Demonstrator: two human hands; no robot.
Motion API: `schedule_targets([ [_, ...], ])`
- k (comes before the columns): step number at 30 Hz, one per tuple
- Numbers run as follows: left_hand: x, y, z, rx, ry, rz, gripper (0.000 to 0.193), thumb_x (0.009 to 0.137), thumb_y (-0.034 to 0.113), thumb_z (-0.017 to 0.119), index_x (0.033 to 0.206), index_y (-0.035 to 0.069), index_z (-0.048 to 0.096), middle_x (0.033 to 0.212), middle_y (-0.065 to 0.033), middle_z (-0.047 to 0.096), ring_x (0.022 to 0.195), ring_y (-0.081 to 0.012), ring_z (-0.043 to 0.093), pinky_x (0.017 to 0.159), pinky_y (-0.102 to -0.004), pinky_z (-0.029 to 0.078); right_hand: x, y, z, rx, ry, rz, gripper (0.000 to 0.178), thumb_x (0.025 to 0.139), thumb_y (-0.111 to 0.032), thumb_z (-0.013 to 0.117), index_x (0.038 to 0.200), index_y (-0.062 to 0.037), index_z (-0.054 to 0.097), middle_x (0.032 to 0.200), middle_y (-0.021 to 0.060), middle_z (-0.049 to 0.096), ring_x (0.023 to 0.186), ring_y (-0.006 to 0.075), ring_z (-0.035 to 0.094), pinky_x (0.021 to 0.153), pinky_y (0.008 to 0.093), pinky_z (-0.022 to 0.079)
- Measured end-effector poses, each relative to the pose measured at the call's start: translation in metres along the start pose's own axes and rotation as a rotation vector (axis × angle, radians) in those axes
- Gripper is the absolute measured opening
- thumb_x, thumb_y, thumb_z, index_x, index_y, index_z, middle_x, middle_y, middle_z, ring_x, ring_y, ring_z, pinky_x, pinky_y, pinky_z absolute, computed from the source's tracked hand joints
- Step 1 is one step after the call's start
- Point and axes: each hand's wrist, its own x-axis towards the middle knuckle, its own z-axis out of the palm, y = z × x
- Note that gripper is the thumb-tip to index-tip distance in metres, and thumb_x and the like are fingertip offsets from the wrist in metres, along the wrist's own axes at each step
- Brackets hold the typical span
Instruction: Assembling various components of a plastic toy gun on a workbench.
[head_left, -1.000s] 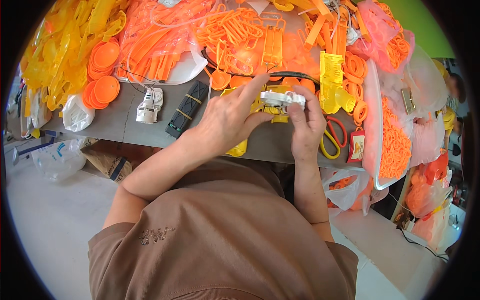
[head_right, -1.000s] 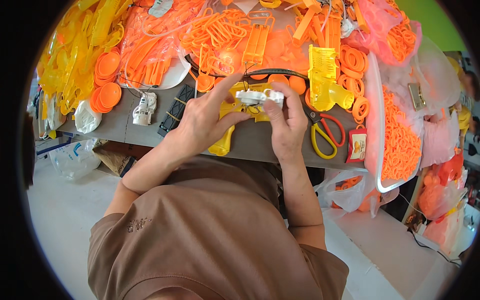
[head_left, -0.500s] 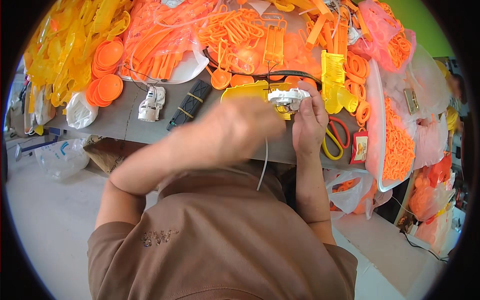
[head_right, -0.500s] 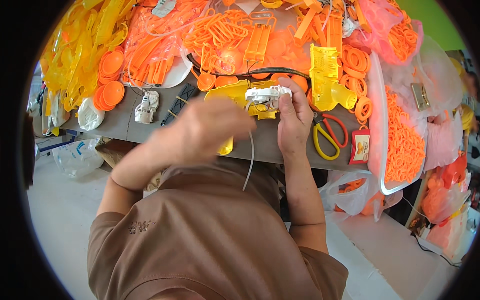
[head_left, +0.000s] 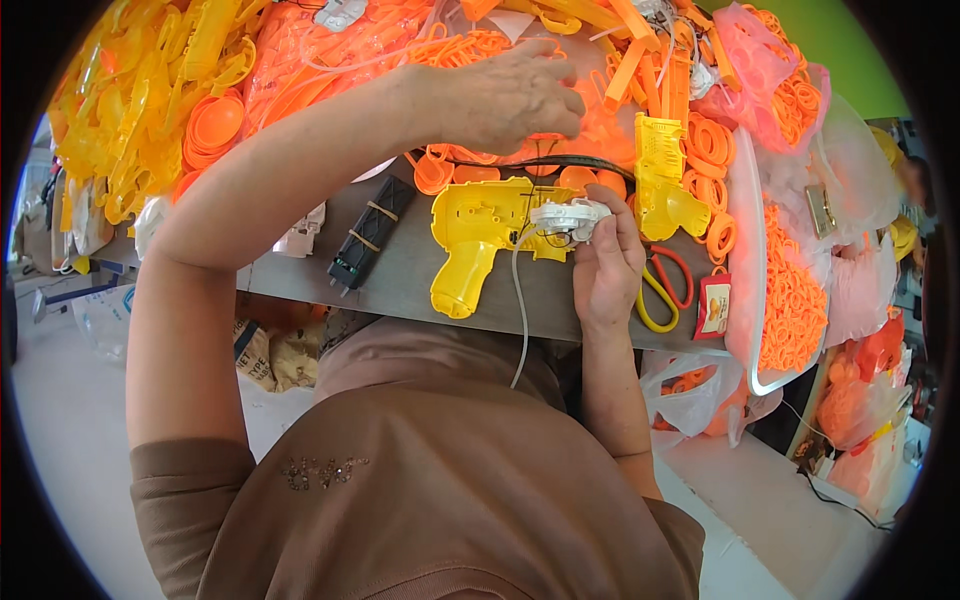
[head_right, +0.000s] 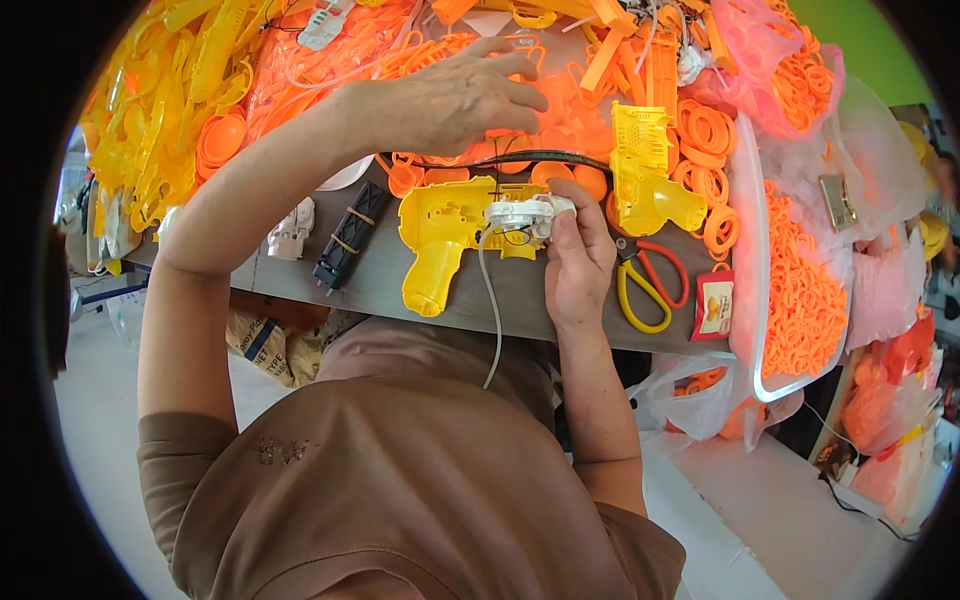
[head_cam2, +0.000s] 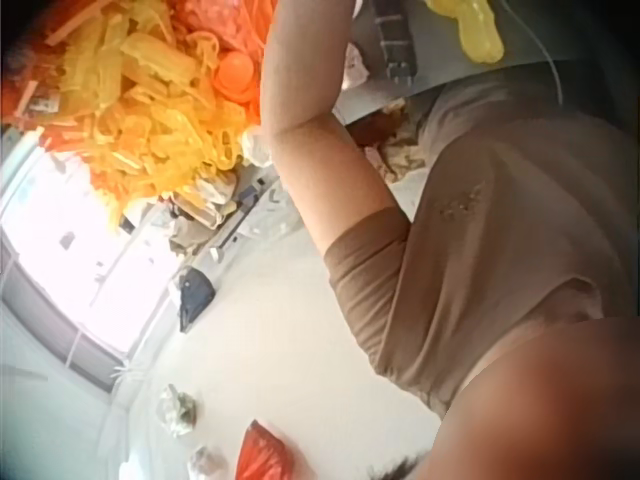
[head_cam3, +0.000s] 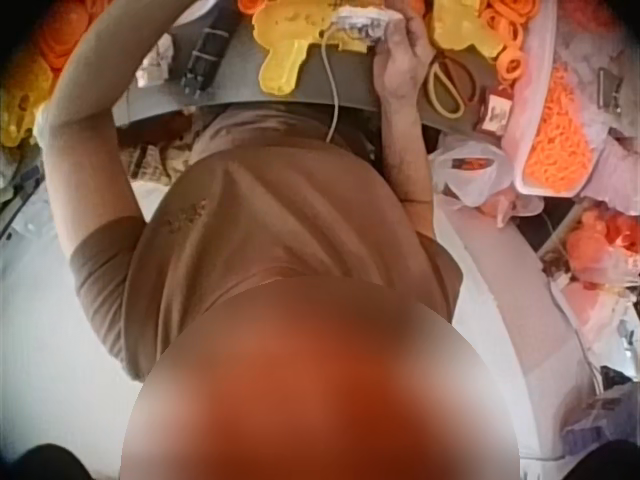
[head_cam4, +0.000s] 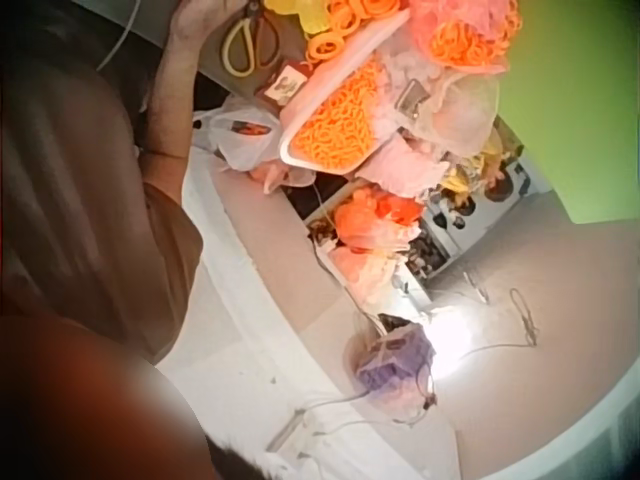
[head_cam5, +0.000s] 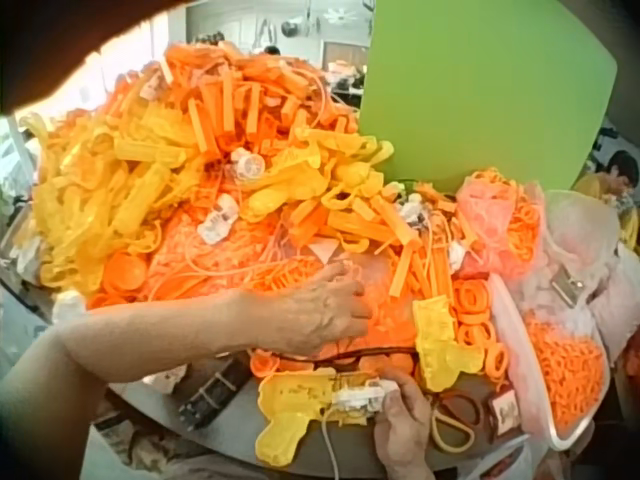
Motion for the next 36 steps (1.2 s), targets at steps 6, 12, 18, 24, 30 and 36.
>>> schedule_targets([
  [6,-0.008,0.021,-0.042,-0.022,0.138,0.109,0.016,0.077,0.009,0.06,0.09,0.004,0.053,0.091,-0.0039,0.058,0.103,-0.0231,0.053,0.101,-0.0434,0.033,-0.001,0.001,-0.003,0.072,0.011,0.011,0.036,0.099,-0.018,0.046,0.127,0.0049,0.046,0.112,0.0112,0.058,0.104,0.0191,0.056,0.089,0.0351,0.046],
  [12,-0.069,0.056,-0.063,-0.116,-0.194,-0.215,0.02,0.077,0.014,0.061,0.088,0.002,0.05,0.084,-0.0108,0.054,0.088,-0.0269,0.06,0.082,-0.0405,0.046,-0.004,-0.001,0.003,-0.139,0.088,0.02,0.033,0.097,-0.016,0.051,0.124,0.0025,0.05,0.104,0.0076,0.059,0.093,0.014,0.059,0.079,0.0278,0.049],
  [18,-0.091,0.09,-0.031,-0.565,0.1,-0.494,0.045,0.078,0.016,0.066,0.115,-0.002,0.047,0.091,-0.0197,0.057,0.08,-0.0358,0.063,0.07,-0.0442,0.05,-0.005,-0.003,0.019,-0.538,0.136,-0.063,0.029,0.093,-0.015,0.059,0.117,0.0011,0.056,0.095,0.0034,0.059,0.083,0.0083,0.055,0.073,0.0225,0.047],
  [24,-0.088,0.106,-0.017,-0.703,0.195,-0.667,0.054,0.08,0.017,0.067,0.127,0.01,0.042,0.093,-0.0211,0.058,0.074,-0.0377,0.063,0.065,-0.0439,0.051,-0.004,-0.006,0.025,-0.592,0.146,-0.071,0.029,0.093,-0.016,0.059,0.117,0.0003,0.057,0.094,0.0041,0.059,0.082,0.009,0.056,0.073,0.0224,0.047],
  [30,-0.082,0.108,-0.013,-0.75,0.184,-0.726,0.033,0.084,0.018,0.064,0.114,0.008,0.055,0.089,-0.0196,0.056,0.072,-0.0364,0.062,0.066,-0.0423,0.051,-0.007,-0.003,0.025,-0.517,0.156,-0.057,0.031,0.092,-0.018,0.061,0.117,0.0012,0.056,0.096,0.0047,0.059,0.086,0.0097,0.055,0.076,0.0229,0.046],
  [36,-0.081,0.107,-0.006,-0.754,0.183,-0.793,0.028,0.086,0.019,0.061,0.111,0.006,0.057,0.091,-0.0197,0.056,0.076,-0.0367,0.061,0.069,-0.043,0.051,-0.007,-0.001,0.022,-0.458,0.151,-0.055,0.032,0.092,-0.016,0.061,0.117,0.0022,0.056,0.1,0.0054,0.059,0.089,0.0095,0.055,0.079,0.0226,0.044],
])
